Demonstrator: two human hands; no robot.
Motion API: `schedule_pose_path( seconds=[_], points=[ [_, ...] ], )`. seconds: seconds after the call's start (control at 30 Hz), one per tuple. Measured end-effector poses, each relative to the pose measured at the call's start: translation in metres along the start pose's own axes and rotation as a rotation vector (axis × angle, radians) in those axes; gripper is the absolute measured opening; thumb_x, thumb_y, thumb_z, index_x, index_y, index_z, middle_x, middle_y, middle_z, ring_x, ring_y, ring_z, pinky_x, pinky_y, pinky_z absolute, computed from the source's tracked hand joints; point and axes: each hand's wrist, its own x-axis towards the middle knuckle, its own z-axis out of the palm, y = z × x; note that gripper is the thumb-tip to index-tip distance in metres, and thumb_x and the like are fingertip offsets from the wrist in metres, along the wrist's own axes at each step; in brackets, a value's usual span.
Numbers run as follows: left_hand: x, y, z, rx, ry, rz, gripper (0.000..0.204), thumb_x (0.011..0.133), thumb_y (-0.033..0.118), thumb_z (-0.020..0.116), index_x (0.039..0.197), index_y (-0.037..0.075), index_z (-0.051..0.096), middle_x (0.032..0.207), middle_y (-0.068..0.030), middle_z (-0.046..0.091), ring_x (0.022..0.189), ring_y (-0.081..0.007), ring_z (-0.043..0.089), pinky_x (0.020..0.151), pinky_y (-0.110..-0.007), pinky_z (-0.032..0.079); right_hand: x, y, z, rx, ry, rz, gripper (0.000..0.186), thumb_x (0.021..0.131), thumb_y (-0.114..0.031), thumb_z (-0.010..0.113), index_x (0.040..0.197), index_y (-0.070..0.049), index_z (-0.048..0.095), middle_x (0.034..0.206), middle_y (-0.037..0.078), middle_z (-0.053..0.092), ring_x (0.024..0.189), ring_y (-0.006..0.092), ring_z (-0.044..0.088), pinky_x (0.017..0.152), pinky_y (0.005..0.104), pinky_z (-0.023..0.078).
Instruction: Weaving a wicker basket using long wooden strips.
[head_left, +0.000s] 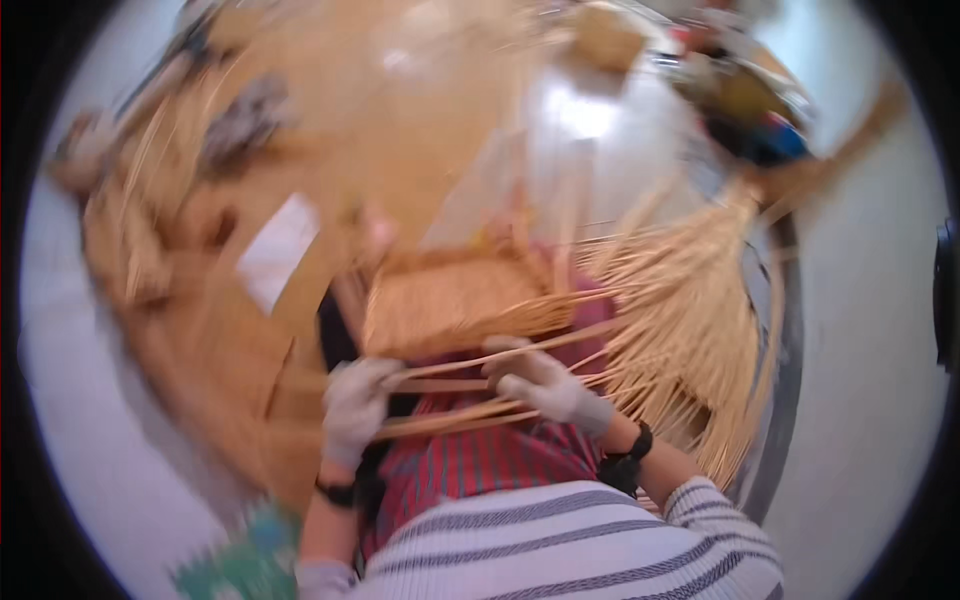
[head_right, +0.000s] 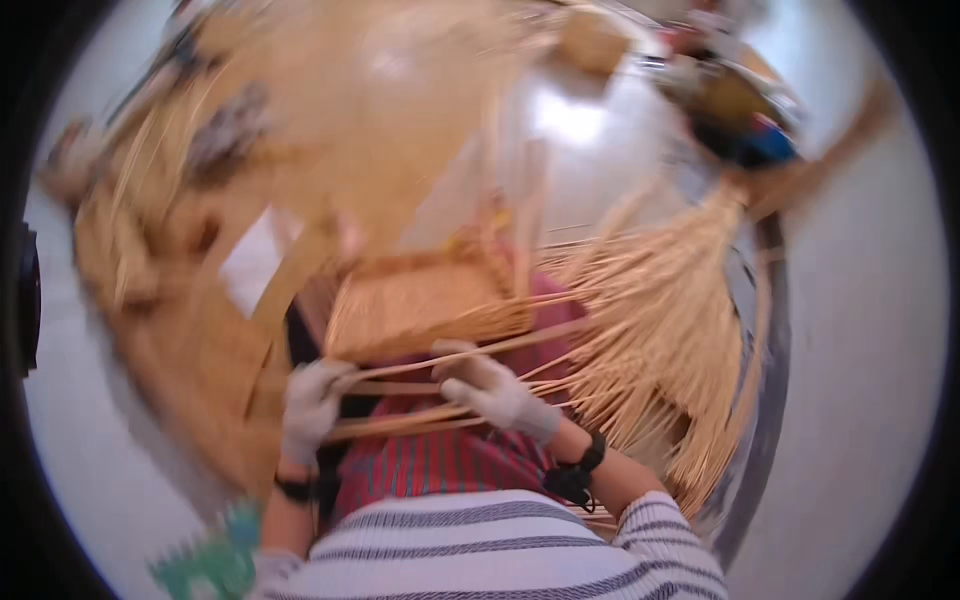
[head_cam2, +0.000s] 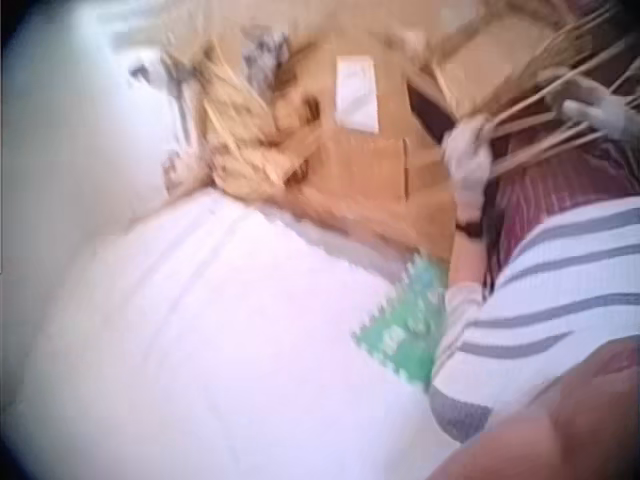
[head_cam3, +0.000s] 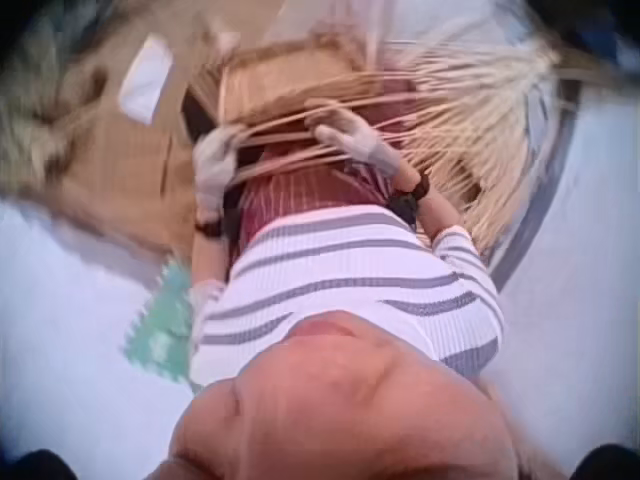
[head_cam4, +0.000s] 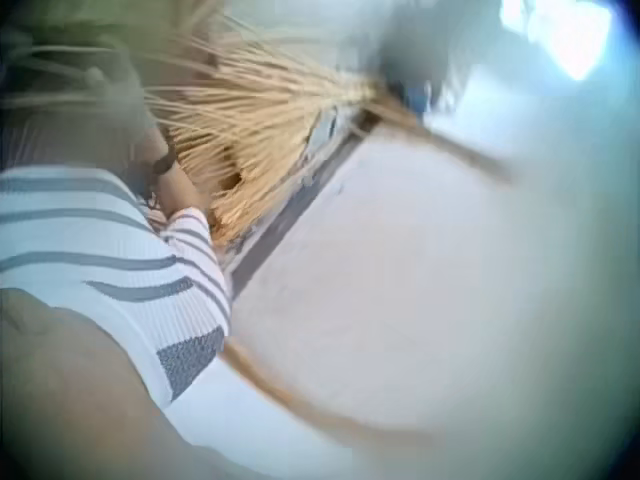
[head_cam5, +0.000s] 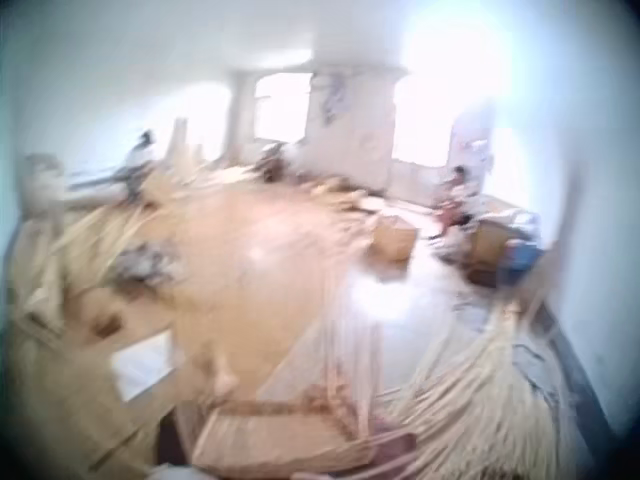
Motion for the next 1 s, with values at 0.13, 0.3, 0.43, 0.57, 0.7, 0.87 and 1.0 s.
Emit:
schedule_pose_path(
  seconds=[0.13, 0.3, 0.43, 0.57, 0.7, 0.87, 1.0],
  points=[
    [-0.005, -0.009, 0.016, -0.239, -0.132, -0.057, 0.012, 0.090, 0.014, 0.069, 0.100, 0.007, 0.070, 0.092, -0.0126, 0.070, 0.085, -0.0322, 0.067, 0.077, -0.038, 0.051, 0.010, -0.030, -0.010, 0.018, 0.098, -0.218, 0.010, 0.100, -0.006, 0.059, 0.108, -0.001, 0.061, 0.105, 0.013, 0.070, 0.093, 0.0205, 0.068, 0.086, 0.0340, 0.057],
    [-0.025, -0.056, 0.001, -0.371, -0.008, -0.402, 0.014, 0.096, 0.015, 0.067, 0.100, 0.002, 0.068, 0.089, -0.0125, 0.068, 0.082, -0.0236, 0.067, 0.078, -0.031, 0.052, 0.025, -0.032, -0.050, 0.062, 0.361, -0.212, 0.005, 0.098, -0.001, 0.060, 0.103, -0.002, 0.059, 0.097, 0.013, 0.071, 0.081, 0.0201, 0.070, 0.077, 0.0331, 0.059],
    [-0.024, -0.064, 0.019, -0.428, 0.273, -0.647, 0.023, 0.099, 0.004, 0.059, 0.121, 0.007, 0.061, 0.104, -0.0025, 0.070, 0.071, -0.0082, 0.061, 0.064, -0.023, 0.050, 0.026, -0.015, -0.037, 0.128, 0.348, -0.149, 0.008, 0.099, -0.005, 0.061, 0.099, -0.003, 0.053, 0.090, 0.013, 0.070, 0.076, 0.0186, 0.068, 0.072, 0.0321, 0.059],
    [-0.005, -0.043, 0.013, -0.599, 0.058, -0.888, 0.042, 0.097, -0.002, 0.051, 0.138, 0.008, 0.048, 0.128, -0.0090, 0.064, 0.052, -0.0078, 0.056, 0.042, -0.023, 0.045, 0.016, 0.022, -0.050, 0.030, 0.437, -0.197, 0.011, 0.097, -0.006, 0.064, 0.094, -0.006, 0.053, 0.086, 0.012, 0.070, 0.072, 0.0184, 0.068, 0.068, 0.0333, 0.058],
    [-0.010, -0.057, 0.028, -0.669, 0.204, -0.957, 0.042, 0.096, -0.002, 0.054, 0.137, 0.007, 0.050, 0.128, -0.0093, 0.065, 0.052, -0.0073, 0.058, 0.040, -0.021, 0.045, 0.008, 0.039, -0.038, 0.149, 0.430, -0.094, 0.010, 0.098, -0.008, 0.064, 0.097, -0.009, 0.054, 0.092, 0.012, 0.070, 0.077, 0.0203, 0.070, 0.073, 0.0326, 0.059],
    [-0.011, -0.055, 0.028, -0.677, 0.271, -0.977, 0.032, 0.096, -0.003, 0.055, 0.127, 0.007, 0.060, 0.118, -0.0064, 0.070, 0.052, -0.0047, 0.057, 0.040, -0.020, 0.043, 0.016, 0.036, -0.049, 0.098, 0.288, -0.098, 0.016, 0.096, -0.008, 0.068, 0.098, -0.007, 0.052, 0.105, 0.015, 0.070, 0.080, 0.0179, 0.069, 0.072, 0.0302, 0.057],
    [-0.008, -0.059, 0.036, -0.674, 0.240, -0.933, 0.031, 0.097, 0.000, 0.057, 0.128, 0.007, 0.060, 0.115, -0.0061, 0.070, 0.054, -0.0064, 0.058, 0.043, -0.020, 0.046, 0.022, 0.046, -0.066, 0.090, 0.214, -0.052, 0.015, 0.096, 0.000, 0.064, 0.098, -0.006, 0.052, 0.109, 0.016, 0.070, 0.082, 0.0167, 0.069, 0.071, 0.0287, 0.056]
  ],
)
